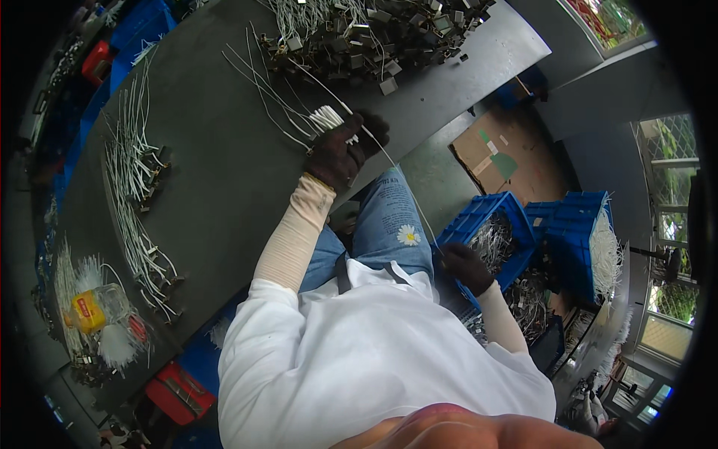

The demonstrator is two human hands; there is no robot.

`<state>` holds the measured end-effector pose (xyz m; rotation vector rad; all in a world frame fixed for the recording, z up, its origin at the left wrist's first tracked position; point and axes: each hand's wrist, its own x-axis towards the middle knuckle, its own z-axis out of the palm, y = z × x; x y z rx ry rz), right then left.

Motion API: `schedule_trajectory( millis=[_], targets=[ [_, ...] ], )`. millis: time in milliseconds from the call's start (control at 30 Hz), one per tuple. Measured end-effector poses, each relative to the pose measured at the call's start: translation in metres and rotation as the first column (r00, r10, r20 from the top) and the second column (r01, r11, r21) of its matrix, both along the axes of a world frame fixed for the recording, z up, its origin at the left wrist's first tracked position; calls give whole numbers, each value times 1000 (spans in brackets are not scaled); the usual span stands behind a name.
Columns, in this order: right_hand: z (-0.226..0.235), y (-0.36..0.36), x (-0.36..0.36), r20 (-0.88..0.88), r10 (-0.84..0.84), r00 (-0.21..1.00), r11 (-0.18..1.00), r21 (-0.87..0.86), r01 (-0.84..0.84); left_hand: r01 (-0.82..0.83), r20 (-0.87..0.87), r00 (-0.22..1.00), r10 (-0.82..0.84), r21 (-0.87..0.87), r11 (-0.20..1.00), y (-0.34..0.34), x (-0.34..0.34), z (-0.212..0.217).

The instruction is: The person retrieves white plastic sleeves from a blue bin and slides them onto the wires of metal components on the table by hand.

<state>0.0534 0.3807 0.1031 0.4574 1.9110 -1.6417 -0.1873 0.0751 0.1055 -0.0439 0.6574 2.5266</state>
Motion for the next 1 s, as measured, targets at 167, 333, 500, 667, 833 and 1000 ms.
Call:
schedule_trajectory(
  millis=[167, 333, 500, 667, 833, 1000],
  targets=[
    [12, -92, -107, -165, -84, 983, 962, -271, 37, 21, -54, 998, -35, -246, 969, -15, 49, 10],
    [49, -167, -165, -281, -22, 959, 952, -298, -66, -359, -527, 850, 9, -567, 742, -33, 61, -16],
    [34, -185, -189, -211, -149, 966, 914, -403, 53, -781, -812, 518, -269, -578, 239, -66, 45, -6],
    [29, -153, -253, -329, -371, 869, 927, -75, 367, -331, -46, 878, 476, -777, 535, -116, 34, -24],
    [36, -136, -298, -461, -151, 875, 985, -150, 91, -235, 83, 944, 318, -507, 829, -63, 10, 11],
    [54, -117, -237, -426, -37, 904, 998, 27, 53, -59, 38, 997, 70, -245, 968, -6, -33, 1]
  ],
)
